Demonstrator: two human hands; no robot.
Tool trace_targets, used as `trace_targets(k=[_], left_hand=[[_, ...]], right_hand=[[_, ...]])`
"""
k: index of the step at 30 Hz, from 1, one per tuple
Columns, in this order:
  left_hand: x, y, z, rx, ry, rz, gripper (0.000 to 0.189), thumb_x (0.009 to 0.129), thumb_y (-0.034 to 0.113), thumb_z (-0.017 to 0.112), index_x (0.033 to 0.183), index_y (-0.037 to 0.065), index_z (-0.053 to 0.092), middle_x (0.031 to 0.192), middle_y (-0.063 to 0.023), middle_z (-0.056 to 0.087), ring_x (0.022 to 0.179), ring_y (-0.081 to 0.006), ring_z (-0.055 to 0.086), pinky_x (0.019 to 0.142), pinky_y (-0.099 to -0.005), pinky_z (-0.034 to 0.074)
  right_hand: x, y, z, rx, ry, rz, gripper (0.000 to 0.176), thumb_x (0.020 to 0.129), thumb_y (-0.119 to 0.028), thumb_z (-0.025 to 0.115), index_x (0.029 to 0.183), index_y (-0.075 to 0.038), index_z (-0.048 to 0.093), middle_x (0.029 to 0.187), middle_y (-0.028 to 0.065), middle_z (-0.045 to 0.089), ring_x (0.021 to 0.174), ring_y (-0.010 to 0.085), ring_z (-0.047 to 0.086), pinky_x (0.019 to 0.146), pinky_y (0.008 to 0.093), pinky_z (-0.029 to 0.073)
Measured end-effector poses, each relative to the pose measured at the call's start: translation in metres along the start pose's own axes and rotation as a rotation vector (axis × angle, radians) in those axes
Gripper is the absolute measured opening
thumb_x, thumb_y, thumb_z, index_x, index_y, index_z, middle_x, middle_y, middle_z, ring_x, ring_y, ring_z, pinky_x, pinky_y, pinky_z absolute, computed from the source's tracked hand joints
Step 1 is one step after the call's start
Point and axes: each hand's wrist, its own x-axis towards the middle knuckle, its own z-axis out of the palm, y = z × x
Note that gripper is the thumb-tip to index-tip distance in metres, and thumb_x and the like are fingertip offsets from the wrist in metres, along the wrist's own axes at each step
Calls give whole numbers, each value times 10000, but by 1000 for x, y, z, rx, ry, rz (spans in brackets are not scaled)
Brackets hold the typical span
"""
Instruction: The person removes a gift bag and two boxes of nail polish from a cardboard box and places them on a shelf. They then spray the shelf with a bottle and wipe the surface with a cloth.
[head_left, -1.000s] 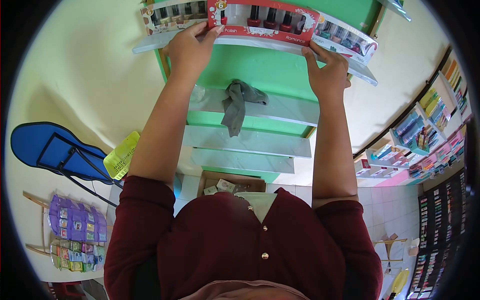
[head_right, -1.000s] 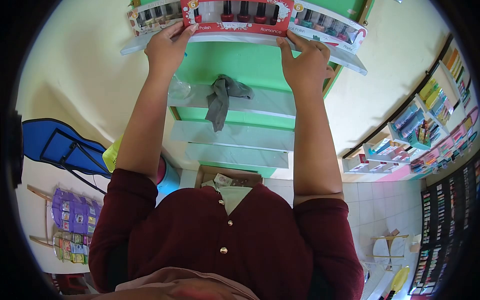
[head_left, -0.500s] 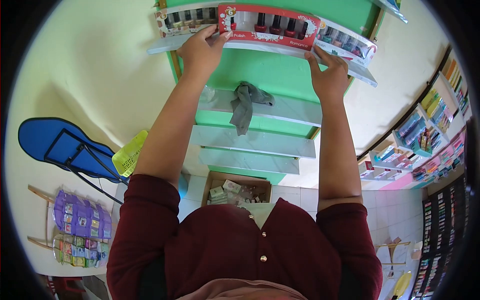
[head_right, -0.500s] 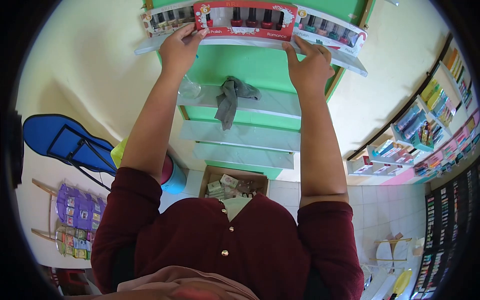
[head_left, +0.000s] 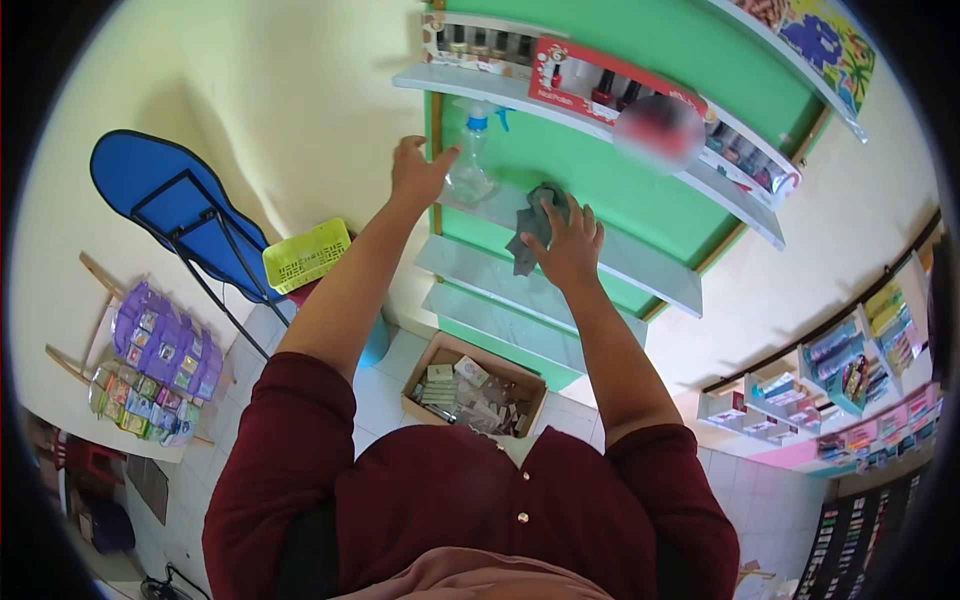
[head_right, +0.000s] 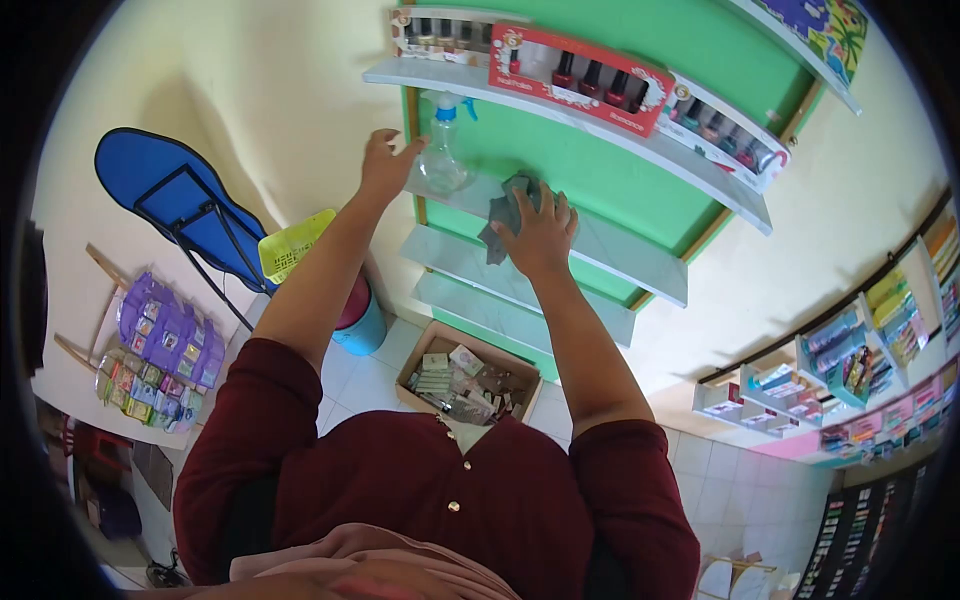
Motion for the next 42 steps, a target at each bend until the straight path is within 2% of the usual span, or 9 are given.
trace_targets(k=[6, 17, 24, 26, 28, 32, 33, 37, 42], left_hand=[[37, 0, 17, -120, -379, 53, 947, 727, 477, 822, 1385, -76, 424, 1334, -260, 531, 1287, -324, 513, 1061, -409, 426], [87, -11, 12, -664, -788, -76, 458, 766, 243, 778, 1129, 6, 631, 995, -59, 667, 907, -148, 619, 763, -308, 467], [102, -37, -14, -582, -797, -189, 382, 780, 204, 709, 1089, -11, 647, 963, -57, 662, 868, -140, 594, 757, -303, 455], [103, -43, -18, -499, -811, -219, 426, 788, 152, 694, 1181, 2, 628, 995, -55, 668, 898, -142, 594, 793, -303, 471], [99, -32, -33, -552, -857, 82, 442, 804, 110, 653, 1233, 18, 606, 1053, -49, 656, 905, -125, 576, 776, -291, 478], [72, -53, -52, -555, -956, -11, 511, 800, 54, 608, 1309, 61, 563, 1107, -50, 642, 947, -138, 599, 770, -303, 485], [60, -62, -50, -783, -898, -245, 528, 795, 38, 597, 1320, 69, 548, 1126, -52, 636, 957, -150, 615, 758, -312, 487], [15, -87, -50, -709, -689, -544, 530, 790, 20, 580, 1313, 84, 530, 1113, -62, 639, 960, -186, 657, 714, -349, 491], [-21, -84, -40, -670, -589, -635, 250, 824, 76, 638, 1073, 52, 639, 951, -48, 642, 602, -140, 612, 544, -272, 471]], right_hand=[[-14, 10, 22, -130, -28, -4, 598, 821, -430, 726, 1376, -279, 561, 1439, 129, 517, 1328, 382, 437, 1111, 545, 306], [-26, 1, -6, -38, 83, 101, 485, 647, 25, 713, 1060, -228, 752, 989, -30, 660, 985, 249, 552, 893, 419, 398], [-59, 7, -19, 297, 305, 446, 406, 690, 133, 633, 1025, -80, 720, 1019, 129, 673, 969, 322, 637, 836, 371, 509], [-78, 26, -21, 382, 335, 563, 382, 729, 102, 661, 1091, -17, 680, 1014, 129, 668, 981, 266, 636, 843, 324, 500], [-88, 40, -21, 493, 449, 712, 365, 803, 38, 685, 1164, 20, 638, 1055, 120, 665, 990, 220, 626, 859, 302, 485], [-103, 73, -45, 1207, 729, 1125, 306, 924, -210, 653, 1184, -49, 627, 1100, 79, 649, 972, 192, 610, 774, 345, 485], [-113, 88, -49, 1449, 812, 1221, 266, 938, -245, 627, 1142, -75, 638, 1062, 63, 657, 932, 188, 611, 720, 350, 471], [-117, 107, -70, 1806, 884, 1115, 187, 957, -256, 573, 1052, -109, 638, 1004, 36, 684, 855, 161, 599, 667, 328, 426], [-122, 139, -78, 1868, 912, 1028, 210, 979, -271, 538, 1052, -102, 639, 1003, 37, 688, 821, 148, 590, 642, 308, 410]])
